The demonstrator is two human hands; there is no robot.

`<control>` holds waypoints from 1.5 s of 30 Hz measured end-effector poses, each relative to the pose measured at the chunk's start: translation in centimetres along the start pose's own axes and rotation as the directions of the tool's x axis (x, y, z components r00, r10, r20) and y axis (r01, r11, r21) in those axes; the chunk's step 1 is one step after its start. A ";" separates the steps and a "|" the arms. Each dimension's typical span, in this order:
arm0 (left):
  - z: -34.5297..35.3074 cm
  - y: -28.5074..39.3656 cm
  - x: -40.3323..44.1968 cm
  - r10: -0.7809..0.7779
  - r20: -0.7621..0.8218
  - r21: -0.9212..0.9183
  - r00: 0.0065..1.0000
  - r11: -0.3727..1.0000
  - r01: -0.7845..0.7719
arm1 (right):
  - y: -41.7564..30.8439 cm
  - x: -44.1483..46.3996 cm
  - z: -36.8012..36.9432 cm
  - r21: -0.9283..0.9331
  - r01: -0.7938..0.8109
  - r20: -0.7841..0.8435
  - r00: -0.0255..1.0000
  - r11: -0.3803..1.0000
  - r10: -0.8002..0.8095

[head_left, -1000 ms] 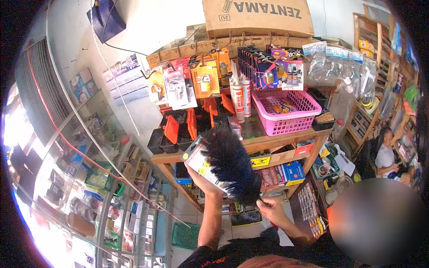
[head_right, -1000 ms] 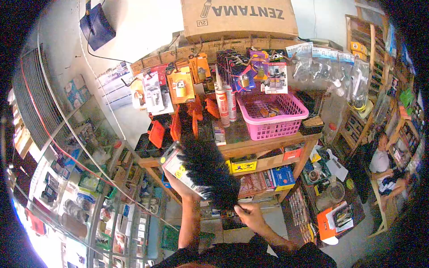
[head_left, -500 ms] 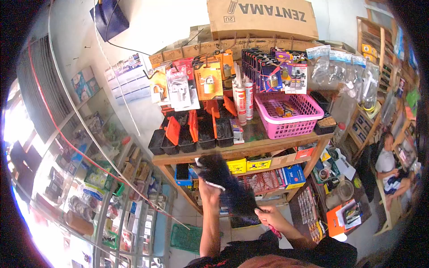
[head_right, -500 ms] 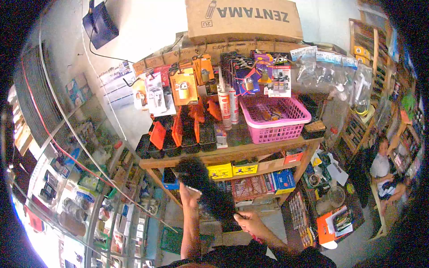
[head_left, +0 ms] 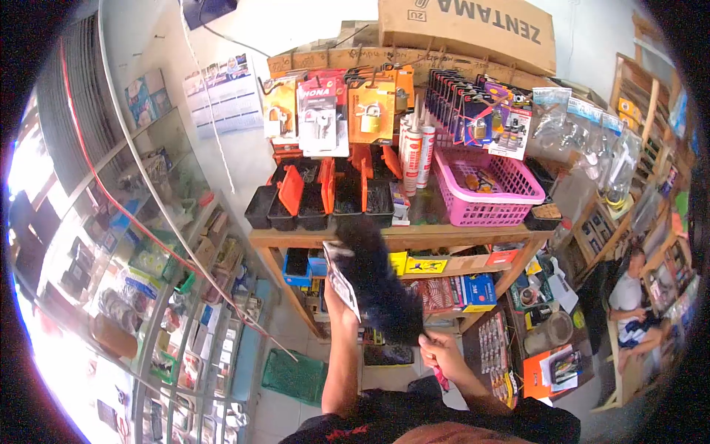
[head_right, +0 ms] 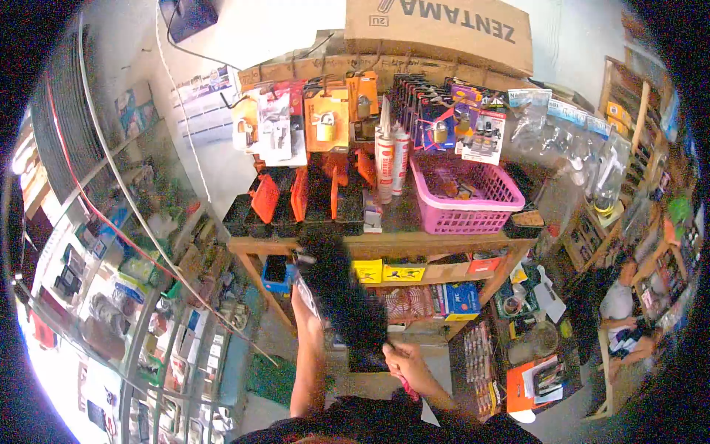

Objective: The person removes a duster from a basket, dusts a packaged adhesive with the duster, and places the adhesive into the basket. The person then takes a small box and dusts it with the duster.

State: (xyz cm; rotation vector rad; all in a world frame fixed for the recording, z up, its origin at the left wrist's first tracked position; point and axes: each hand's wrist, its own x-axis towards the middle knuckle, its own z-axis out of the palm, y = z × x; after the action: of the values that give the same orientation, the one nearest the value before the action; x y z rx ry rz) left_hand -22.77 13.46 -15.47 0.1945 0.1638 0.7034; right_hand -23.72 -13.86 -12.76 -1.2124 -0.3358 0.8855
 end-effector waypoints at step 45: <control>9.7 3.5 -5.6 -0.189 0.183 0.421 0.965 0.902 0.096 | 0.0 1.5 -2.2 -0.540 0.209 -0.112 0.942 0.815 -0.317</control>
State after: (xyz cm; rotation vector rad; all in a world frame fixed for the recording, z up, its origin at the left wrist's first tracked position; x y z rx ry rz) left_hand -27.09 11.20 -4.81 0.6558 0.1101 0.4880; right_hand -21.31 -14.27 -13.84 -1.6955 -0.5955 0.4268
